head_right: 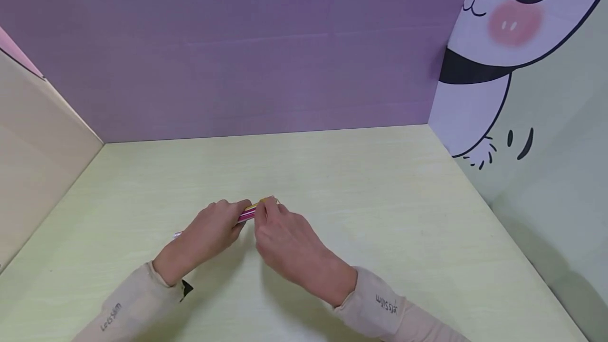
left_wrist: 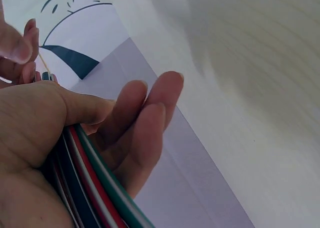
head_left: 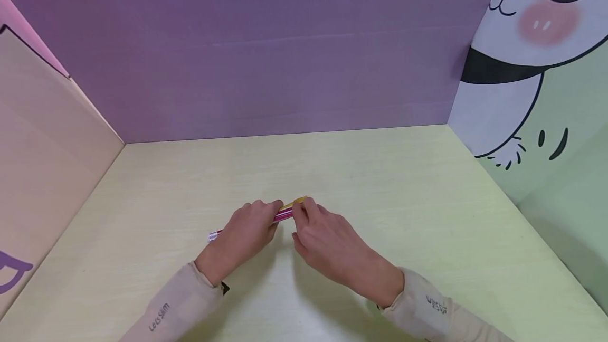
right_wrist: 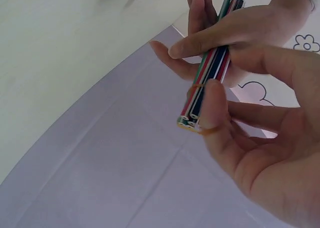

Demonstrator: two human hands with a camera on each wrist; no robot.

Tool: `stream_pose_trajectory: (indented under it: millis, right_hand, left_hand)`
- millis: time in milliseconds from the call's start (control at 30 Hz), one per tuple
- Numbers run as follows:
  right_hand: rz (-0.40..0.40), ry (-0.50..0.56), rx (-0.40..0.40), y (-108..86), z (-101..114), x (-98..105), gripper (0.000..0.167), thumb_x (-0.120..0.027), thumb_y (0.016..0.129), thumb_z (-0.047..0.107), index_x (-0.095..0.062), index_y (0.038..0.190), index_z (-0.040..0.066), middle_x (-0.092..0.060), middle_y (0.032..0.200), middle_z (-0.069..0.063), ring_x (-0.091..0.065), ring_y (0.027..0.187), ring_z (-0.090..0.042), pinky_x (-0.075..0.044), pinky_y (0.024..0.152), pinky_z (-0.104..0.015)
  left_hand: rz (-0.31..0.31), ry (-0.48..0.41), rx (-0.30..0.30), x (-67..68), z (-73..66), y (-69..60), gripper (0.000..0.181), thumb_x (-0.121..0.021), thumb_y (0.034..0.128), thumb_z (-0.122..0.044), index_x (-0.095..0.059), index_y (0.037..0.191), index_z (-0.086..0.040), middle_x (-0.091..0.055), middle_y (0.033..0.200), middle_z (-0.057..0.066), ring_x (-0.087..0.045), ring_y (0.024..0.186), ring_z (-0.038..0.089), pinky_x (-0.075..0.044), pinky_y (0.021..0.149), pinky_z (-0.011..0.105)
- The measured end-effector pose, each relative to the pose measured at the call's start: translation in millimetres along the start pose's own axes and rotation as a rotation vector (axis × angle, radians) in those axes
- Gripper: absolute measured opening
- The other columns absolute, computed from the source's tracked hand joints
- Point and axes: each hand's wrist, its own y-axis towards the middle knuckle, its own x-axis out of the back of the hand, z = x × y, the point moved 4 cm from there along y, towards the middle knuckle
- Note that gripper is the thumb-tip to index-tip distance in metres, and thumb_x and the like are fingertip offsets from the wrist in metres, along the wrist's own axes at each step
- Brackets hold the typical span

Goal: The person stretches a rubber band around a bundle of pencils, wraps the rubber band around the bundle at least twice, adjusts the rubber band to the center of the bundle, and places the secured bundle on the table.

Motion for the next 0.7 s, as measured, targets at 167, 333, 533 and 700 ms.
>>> stream_pose_trajectory:
  millis: [167, 333, 533, 700]
  right_hand:
    - [-0.066, 0.126, 0.072, 1.5, 6.1, 4.8, 0.022, -0.071, 0.087, 0.012, -0.063, 0.106, 0.004, -0.06, 0.095, -0.006, -0.058, 0.076, -0.014, -0.05, 0.057, -0.02]
    - [-0.209, 0.201, 0.168, 1.7, 5.6, 11.0, 0.013, -0.072, 0.082, 0.008, -0.066, 0.093, 0.009, -0.058, 0.084, -0.001, -0.055, 0.078, -0.014, -0.048, 0.069, -0.018]
    - [-0.29, 0.321, 0.164, 4.5, -4.6, 14.1, 0.007, -0.072, 0.081, 0.007, -0.066, 0.083, 0.011, -0.05, 0.07, 0.003, -0.047, 0.065, -0.011, -0.045, 0.106, -0.035]
    - [-0.376, 0.334, 0.127, 5.4, -10.2, 16.7, 0.011, -0.071, 0.081, 0.005, -0.064, 0.073, 0.011, -0.047, 0.06, 0.006, -0.039, 0.054, -0.007, -0.043, 0.109, -0.035]
  left_hand:
    - [0.011, -0.101, 0.026, 2.5, 7.2, 4.5, 0.02, -0.064, 0.0856, 0.008, -0.054, 0.08, -0.009, -0.046, 0.055, -0.004, -0.042, 0.045, 0.01, -0.035, 0.041, 0.023]
    - [0.075, -0.309, 0.088, 6.3, 9.3, 5.0, 0.018, -0.059, 0.0918, 0.006, -0.055, 0.083, -0.008, -0.055, 0.057, -0.002, -0.055, 0.041, 0.01, -0.039, 0.041, 0.022]
    - [0.074, -0.557, 0.105, 12.1, 2.4, 6.1, 0.009, -0.055, 0.0988, 0.0, -0.062, 0.096, -0.006, -0.058, 0.055, 0.001, -0.063, 0.045, 0.022, -0.048, 0.041, 0.028]
    - [0.046, -0.688, 0.091, 17.6, -4.1, 5.0, 0.009, -0.057, 0.1009, -0.007, -0.064, 0.104, -0.004, -0.058, 0.053, 0.002, -0.064, 0.045, 0.028, -0.053, 0.043, 0.032]
